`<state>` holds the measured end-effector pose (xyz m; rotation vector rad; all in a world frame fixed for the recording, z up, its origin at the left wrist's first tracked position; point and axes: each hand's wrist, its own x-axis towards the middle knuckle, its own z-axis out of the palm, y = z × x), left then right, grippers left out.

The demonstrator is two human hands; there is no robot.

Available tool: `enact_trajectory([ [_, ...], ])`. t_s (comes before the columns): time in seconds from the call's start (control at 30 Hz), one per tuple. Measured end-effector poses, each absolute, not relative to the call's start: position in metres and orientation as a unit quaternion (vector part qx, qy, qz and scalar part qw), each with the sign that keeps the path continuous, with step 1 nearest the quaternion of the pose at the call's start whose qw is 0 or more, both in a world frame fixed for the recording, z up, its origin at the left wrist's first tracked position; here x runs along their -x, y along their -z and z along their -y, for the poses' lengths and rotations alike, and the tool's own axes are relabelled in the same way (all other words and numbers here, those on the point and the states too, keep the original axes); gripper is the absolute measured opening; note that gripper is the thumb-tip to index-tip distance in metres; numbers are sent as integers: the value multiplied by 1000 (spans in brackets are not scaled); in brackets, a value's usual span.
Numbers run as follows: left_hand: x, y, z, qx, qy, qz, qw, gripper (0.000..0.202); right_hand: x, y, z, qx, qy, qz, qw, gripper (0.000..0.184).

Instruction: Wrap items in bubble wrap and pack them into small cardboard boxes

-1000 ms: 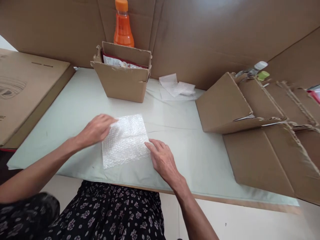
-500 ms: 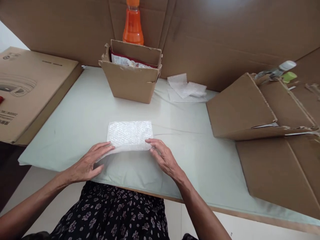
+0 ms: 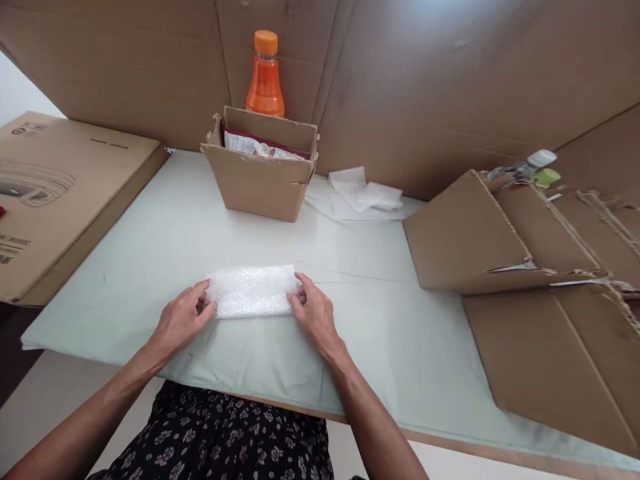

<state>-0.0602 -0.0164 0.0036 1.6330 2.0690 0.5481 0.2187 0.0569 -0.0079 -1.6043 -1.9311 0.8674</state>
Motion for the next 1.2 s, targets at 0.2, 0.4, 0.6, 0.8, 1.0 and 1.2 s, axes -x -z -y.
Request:
enact_trajectory([
  [0.2, 64, -3, 20, -584, -176, -774, 171, 59, -219, 10, -77, 598, -177, 760, 180, 47],
  [0.4, 60, 0, 8, -609, -164, -756, 175, 58, -193, 5, -94, 584, -199, 763, 192, 14],
  [0.6, 71, -9, -16, -669, -253, -677, 173, 60, -210, -7, -40, 580, -452, 591, 331, 42],
  [0.8, 47, -14, -93, -750, -205, -614, 132, 56, -202, 4, 30, 597, -505, 527, 332, 81],
  [1.0, 45, -11, -24, -826, -272, -469, 156, 55, -202, 6, 37, 567, -514, 567, 304, 38],
  [1.2, 37, 1, 64, -845, -256, -424, 201, 75, -205, -6, 27, 554, -640, 448, 287, 47],
])
